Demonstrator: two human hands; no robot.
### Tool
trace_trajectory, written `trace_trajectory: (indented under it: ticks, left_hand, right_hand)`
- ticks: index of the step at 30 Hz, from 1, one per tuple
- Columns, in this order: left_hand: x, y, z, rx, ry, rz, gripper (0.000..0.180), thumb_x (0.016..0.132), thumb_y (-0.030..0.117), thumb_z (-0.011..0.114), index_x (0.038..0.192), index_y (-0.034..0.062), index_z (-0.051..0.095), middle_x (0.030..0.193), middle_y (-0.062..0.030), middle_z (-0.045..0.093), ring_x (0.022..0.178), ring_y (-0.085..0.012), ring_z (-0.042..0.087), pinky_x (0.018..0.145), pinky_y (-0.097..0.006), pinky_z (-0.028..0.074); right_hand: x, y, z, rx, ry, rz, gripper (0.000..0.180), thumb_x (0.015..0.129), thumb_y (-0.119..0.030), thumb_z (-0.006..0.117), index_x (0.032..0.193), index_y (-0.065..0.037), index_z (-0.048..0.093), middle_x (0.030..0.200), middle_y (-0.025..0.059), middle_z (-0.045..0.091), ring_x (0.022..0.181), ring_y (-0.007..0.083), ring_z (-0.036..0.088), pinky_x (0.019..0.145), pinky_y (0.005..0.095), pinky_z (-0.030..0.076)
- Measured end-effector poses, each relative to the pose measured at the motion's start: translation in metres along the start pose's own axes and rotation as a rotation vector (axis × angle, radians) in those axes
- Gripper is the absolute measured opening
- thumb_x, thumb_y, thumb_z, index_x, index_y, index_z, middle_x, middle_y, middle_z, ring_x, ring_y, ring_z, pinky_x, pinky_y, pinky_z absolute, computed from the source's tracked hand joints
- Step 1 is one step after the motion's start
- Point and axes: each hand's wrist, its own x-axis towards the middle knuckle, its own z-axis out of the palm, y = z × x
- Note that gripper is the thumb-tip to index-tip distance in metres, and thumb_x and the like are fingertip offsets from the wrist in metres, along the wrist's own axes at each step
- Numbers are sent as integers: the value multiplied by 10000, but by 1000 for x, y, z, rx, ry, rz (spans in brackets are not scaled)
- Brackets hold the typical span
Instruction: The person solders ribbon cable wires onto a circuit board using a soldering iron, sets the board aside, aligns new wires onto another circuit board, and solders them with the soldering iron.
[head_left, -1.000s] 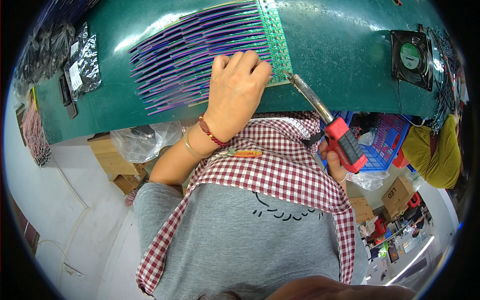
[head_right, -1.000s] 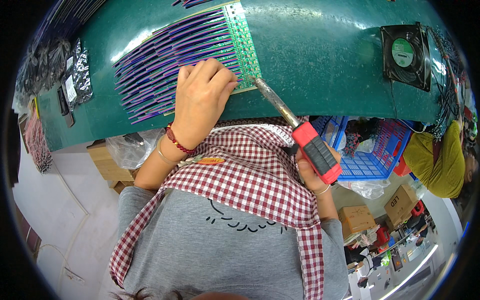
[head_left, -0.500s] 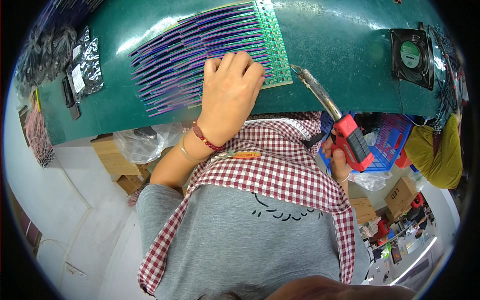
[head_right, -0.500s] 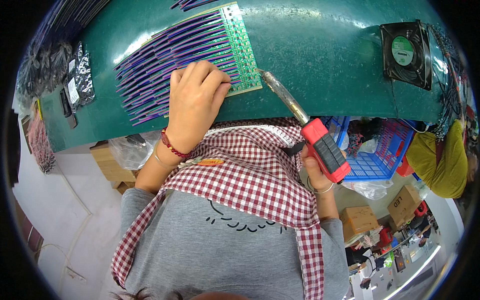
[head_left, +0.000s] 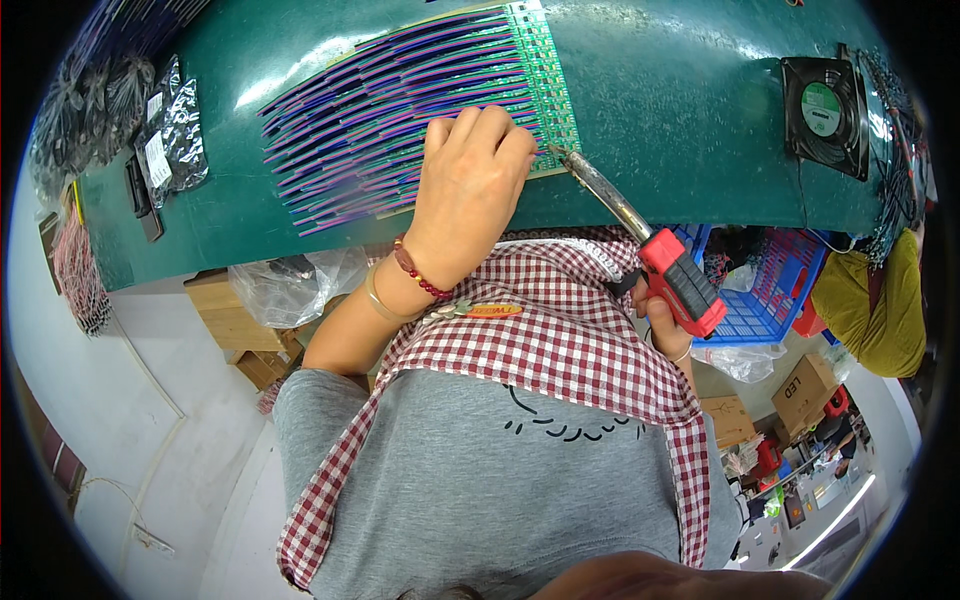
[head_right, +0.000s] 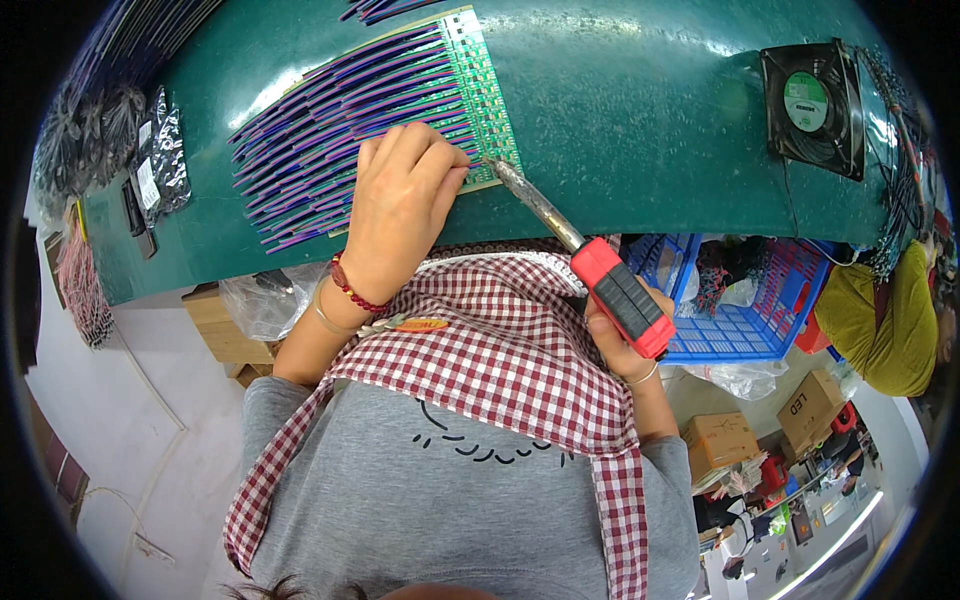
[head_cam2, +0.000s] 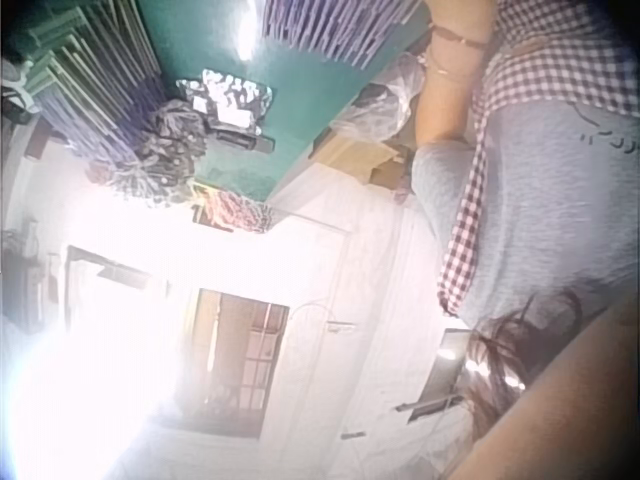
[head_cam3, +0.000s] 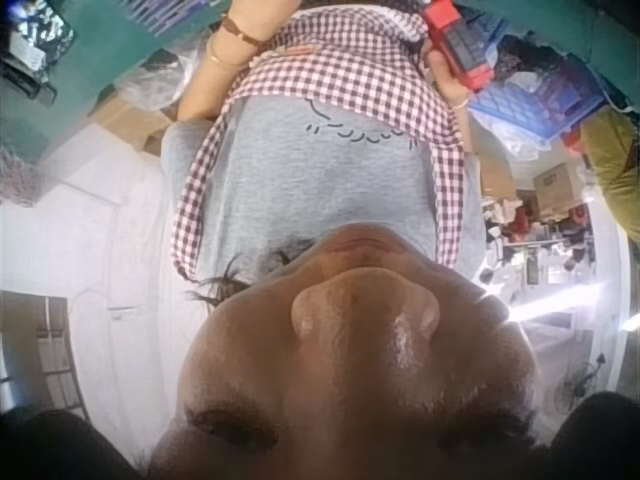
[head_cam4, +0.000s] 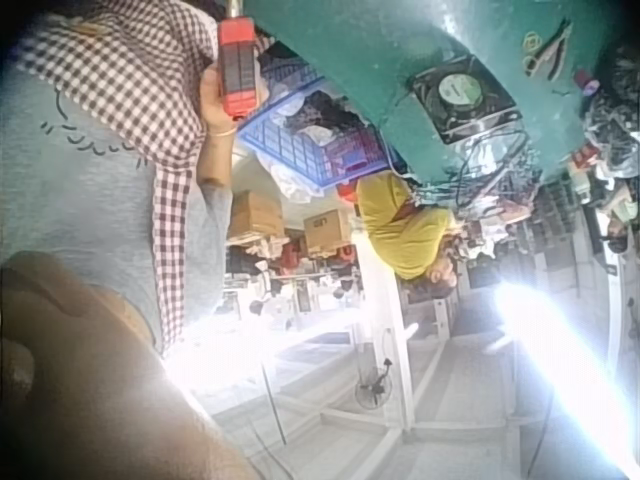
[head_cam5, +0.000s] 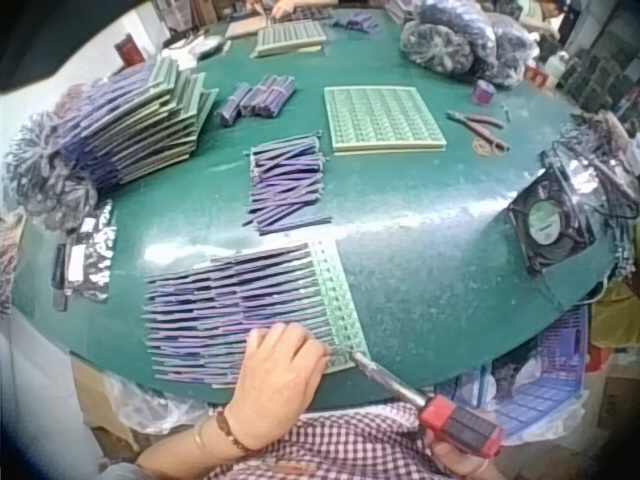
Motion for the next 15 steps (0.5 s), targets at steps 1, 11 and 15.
trace_trajectory:
  ticks: [1,11,15]
  left_hand:
    - [-1,0,0,-7,2,-1,137,767,64,732,862,87,636,864,-33,563,864,-232,561,761,-375,395]
    - [-1,1,-1,-30,-5,2,138,763,50,731,853,79,630,866,-51,560,866,-245,559,765,-377,402]
    - [0,1,0,-21,-6,-2,141,759,50,733,851,80,630,867,-49,560,868,-243,560,767,-377,403]
  right_hand:
    - [0,1,1,13,11,9,221,832,-226,709,911,-20,699,774,96,663,664,240,642,593,325,486]
    - [-3,-8,2,144,159,15,301,835,-270,732,928,13,692,744,88,662,611,174,631,575,287,500]
    - [4,-16,0,237,117,43,348,844,-283,732,985,32,687,756,88,659,616,167,622,578,284,500]
